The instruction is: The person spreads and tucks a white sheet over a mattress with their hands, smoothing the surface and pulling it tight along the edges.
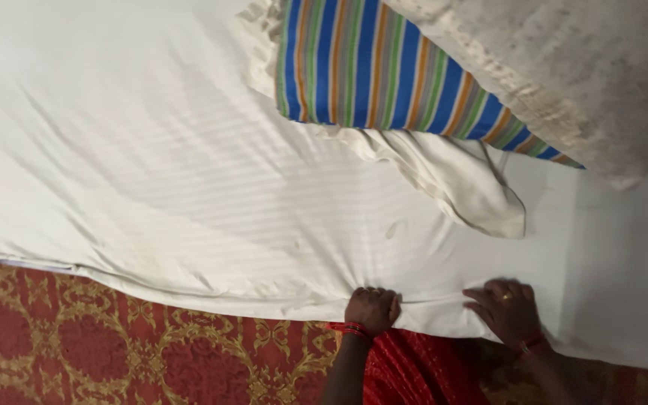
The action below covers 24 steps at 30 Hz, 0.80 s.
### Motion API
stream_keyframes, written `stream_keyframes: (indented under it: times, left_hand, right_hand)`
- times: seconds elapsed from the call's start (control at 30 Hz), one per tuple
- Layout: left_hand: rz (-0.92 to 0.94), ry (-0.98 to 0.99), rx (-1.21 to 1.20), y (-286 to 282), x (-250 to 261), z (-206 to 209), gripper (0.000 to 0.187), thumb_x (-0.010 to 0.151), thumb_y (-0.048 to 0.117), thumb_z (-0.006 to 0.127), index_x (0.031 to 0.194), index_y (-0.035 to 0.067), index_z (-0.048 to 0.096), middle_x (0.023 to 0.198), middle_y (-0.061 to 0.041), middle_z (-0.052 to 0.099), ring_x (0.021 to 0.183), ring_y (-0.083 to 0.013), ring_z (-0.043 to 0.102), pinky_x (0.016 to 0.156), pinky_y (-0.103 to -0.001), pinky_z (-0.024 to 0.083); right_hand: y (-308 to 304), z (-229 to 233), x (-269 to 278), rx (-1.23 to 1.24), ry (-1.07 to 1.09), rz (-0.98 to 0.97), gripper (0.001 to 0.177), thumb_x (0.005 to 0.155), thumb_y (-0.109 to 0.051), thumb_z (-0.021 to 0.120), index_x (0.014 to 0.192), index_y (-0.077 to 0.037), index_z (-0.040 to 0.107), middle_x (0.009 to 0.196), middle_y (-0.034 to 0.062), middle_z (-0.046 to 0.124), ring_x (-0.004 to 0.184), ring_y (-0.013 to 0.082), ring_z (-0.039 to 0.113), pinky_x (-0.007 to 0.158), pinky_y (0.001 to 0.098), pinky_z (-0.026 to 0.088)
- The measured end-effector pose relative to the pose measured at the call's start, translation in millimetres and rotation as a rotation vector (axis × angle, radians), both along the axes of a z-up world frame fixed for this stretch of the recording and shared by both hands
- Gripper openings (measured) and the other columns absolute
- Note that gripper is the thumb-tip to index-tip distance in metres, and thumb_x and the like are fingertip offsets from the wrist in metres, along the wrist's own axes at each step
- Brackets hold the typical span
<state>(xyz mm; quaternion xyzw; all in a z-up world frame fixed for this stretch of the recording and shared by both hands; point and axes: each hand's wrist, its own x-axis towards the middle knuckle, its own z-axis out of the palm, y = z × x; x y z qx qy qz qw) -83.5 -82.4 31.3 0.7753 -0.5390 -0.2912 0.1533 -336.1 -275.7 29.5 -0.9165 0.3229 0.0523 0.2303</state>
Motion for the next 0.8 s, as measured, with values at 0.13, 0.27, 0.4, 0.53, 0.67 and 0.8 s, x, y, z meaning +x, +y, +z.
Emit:
stream_keyframes:
  times: [0.13,0.27,0.4,0.53,0.67,0.8]
  left_hand:
    - [0.01,-0.031,0.001,-3,-5,1,0.024,0.099,0.029,0.058,0.085,0.013,0.07,0.074,-0.008,0.071,0.07,-0.0294,0.068,0.073,-0.046,0.052]
    - [0.0,-0.033,0.033,-1,-5,-2,0.022,0.097,0.029,0.058,0.086,0.013,0.07,0.074,-0.008,0.071,0.07,-0.0297,0.068,0.072,-0.046,0.052]
    - [-0.006,-0.042,-0.009,1,-5,-7,0.019,0.094,0.026,0.058,0.087,0.013,0.069,0.077,-0.009,0.071,0.07,-0.0299,0.068,0.072,-0.047,0.052]
    - [0.011,-0.069,-0.063,2,-6,-6,0.019,0.094,0.026,0.059,0.084,0.013,0.069,0.075,-0.009,0.071,0.069,-0.0301,0.068,0.07,-0.046,0.052]
    - [0.018,-0.051,-0.053,4,-3,-6,0.019,0.093,0.027,0.059,0.083,0.013,0.069,0.073,-0.009,0.07,0.069,-0.03,0.068,0.07,-0.046,0.053]
    - [0.011,-0.047,-0.007,6,-5,-13,0.019,0.094,0.026,0.057,0.085,0.014,0.069,0.074,-0.009,0.071,0.066,-0.029,0.068,0.069,-0.046,0.053]
  right_hand:
    - [4,4,1,-0.081,-0.269,-0.034,0.013,0.076,-0.029,0.074,0.089,-0.026,0.074,0.092,-0.0056,0.069,0.097,0.0226,0.063,0.089,0.0466,0.043]
    - [11,-1,-5,0.012,-0.308,-0.084,0.007,0.078,-0.02,0.072,0.085,-0.02,0.07,0.091,-0.0034,0.071,0.093,0.0235,0.064,0.091,0.0463,0.044]
    - [16,-19,-2,0.111,-0.234,-0.129,0.003,0.081,-0.013,0.068,0.08,-0.013,0.065,0.087,0.0028,0.069,0.09,0.0286,0.064,0.088,0.0461,0.047]
    - [19,-8,-2,0.132,-0.257,-0.092,0.004,0.083,-0.009,0.064,0.081,-0.009,0.061,0.084,0.0077,0.066,0.088,0.0341,0.062,0.085,0.0489,0.047]
    - [25,-8,2,0.134,-0.154,-0.115,0.002,0.084,-0.009,0.063,0.082,-0.01,0.062,0.086,0.0081,0.067,0.089,0.0341,0.062,0.083,0.0488,0.046]
    - [32,-12,3,0.06,-0.163,-0.137,0.001,0.088,-0.011,0.062,0.089,-0.01,0.063,0.091,0.009,0.066,0.095,0.0346,0.061,0.086,0.0492,0.045]
